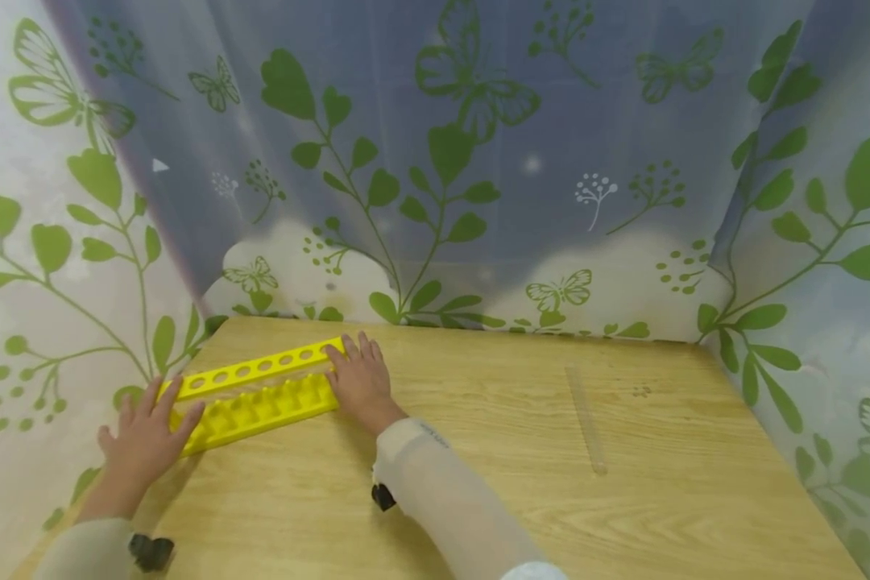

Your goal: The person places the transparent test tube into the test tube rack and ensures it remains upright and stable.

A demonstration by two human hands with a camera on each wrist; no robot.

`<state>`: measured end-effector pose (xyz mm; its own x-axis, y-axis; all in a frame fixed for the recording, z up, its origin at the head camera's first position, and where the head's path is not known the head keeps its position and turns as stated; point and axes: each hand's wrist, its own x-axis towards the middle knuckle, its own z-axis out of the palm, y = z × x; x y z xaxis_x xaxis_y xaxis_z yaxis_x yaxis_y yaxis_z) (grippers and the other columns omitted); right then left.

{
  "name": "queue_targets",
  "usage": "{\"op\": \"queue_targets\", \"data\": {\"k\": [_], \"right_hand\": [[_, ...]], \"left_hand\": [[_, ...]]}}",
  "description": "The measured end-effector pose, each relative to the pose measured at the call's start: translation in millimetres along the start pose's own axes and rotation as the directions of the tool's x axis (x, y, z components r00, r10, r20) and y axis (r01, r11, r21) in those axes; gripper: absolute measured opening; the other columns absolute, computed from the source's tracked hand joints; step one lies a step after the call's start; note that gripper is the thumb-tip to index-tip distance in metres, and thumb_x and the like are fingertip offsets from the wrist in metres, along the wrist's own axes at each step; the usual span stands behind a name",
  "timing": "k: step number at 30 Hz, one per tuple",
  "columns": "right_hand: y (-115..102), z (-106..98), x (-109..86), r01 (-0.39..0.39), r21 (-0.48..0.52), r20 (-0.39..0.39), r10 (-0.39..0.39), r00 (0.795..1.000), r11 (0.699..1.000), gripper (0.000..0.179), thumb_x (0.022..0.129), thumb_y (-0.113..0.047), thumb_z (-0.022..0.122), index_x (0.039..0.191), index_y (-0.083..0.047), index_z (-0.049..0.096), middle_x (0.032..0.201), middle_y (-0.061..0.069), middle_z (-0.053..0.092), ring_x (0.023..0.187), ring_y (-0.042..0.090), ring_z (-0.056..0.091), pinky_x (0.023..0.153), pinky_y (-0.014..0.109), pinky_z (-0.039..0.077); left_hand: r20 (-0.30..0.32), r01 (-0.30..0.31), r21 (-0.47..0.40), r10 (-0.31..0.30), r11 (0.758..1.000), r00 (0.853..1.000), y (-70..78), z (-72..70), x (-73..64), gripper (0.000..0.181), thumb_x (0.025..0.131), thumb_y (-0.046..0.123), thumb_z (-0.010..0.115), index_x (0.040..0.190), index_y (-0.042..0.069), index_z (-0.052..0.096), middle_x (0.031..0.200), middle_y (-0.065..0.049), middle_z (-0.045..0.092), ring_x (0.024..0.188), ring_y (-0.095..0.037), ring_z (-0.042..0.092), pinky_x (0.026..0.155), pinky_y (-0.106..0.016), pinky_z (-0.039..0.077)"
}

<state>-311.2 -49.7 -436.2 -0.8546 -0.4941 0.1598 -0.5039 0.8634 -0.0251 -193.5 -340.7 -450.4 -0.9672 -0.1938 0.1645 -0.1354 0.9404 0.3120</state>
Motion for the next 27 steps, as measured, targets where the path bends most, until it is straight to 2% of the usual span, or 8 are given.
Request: {"op": "queue_targets", "data": {"k": [3,7,13,20,27], "right_hand": [[2.7,1.0,-0.4,0.02,0.002,-0.02,-0.019,1.0,1.0,0.049,0.104,-0.041,0.039,0.151,-0.026,0.035,0.158,0.004,0.028,0.147,0.026,0.019,0.119,0.04,0.016],[5.6,4.2,0.0,0.058,-0.011,-0.036,-0.059,0.998,0.998,0.049,0.105,-0.038,0.039,0.151,-0.019,0.036,0.158,0.005,0.028,0.147,0.023,0.021,0.119,0.037,0.017],[8.0,6.1,-0.3,0.104,0.005,-0.022,-0.104,0.994,0.995,0.051,0.106,-0.033,0.04,0.151,-0.012,0.034,0.159,0.006,0.026,0.147,0.021,0.021,0.119,0.034,0.016],[9.9,5.2,-1.3,0.131,-0.015,-0.025,-0.131,0.991,0.991,0.05,0.105,-0.028,0.042,0.15,-0.009,0.034,0.159,0.008,0.025,0.147,0.022,0.02,0.119,0.034,0.015],[16.0,4.2,-7.7,0.147,0.022,-0.055,-0.145,0.988,0.989,0.048,0.105,-0.028,0.043,0.15,-0.011,0.037,0.158,0.008,0.028,0.146,0.023,0.023,0.118,0.035,0.018]], "left_hand": [[-0.01,-0.014,0.021,0.014,1.0,1.0,1.8,1.4,1.2,0.079,0.099,0.063,0.026,0.157,0.012,0.011,0.156,-0.028,0.009,0.137,-0.061,0.001,0.092,-0.085,0.002],[-0.04,-0.051,0.033,0.052,0.998,0.998,5.0,2.8,1.2,0.079,0.101,0.059,0.028,0.155,0.004,0.013,0.155,-0.031,0.011,0.14,-0.054,0.002,0.097,-0.081,0.002],[-0.078,-0.101,0.027,0.102,0.995,0.992,7.0,5.6,0.3,0.077,0.103,0.051,0.032,0.152,-0.006,0.017,0.156,-0.031,0.01,0.142,-0.051,0.005,0.102,-0.076,0.006],[-0.072,-0.126,0.012,0.126,0.992,0.989,11.7,2.2,-2.5,0.077,0.104,0.049,0.034,0.151,-0.009,0.016,0.155,-0.032,0.014,0.141,-0.051,0.009,0.103,-0.075,0.009],[-0.083,-0.136,0.006,0.136,0.991,0.987,17.6,2.3,-4.7,0.077,0.104,0.048,0.034,0.15,-0.011,0.017,0.153,-0.033,0.017,0.14,-0.052,0.013,0.103,-0.074,0.012]]}}
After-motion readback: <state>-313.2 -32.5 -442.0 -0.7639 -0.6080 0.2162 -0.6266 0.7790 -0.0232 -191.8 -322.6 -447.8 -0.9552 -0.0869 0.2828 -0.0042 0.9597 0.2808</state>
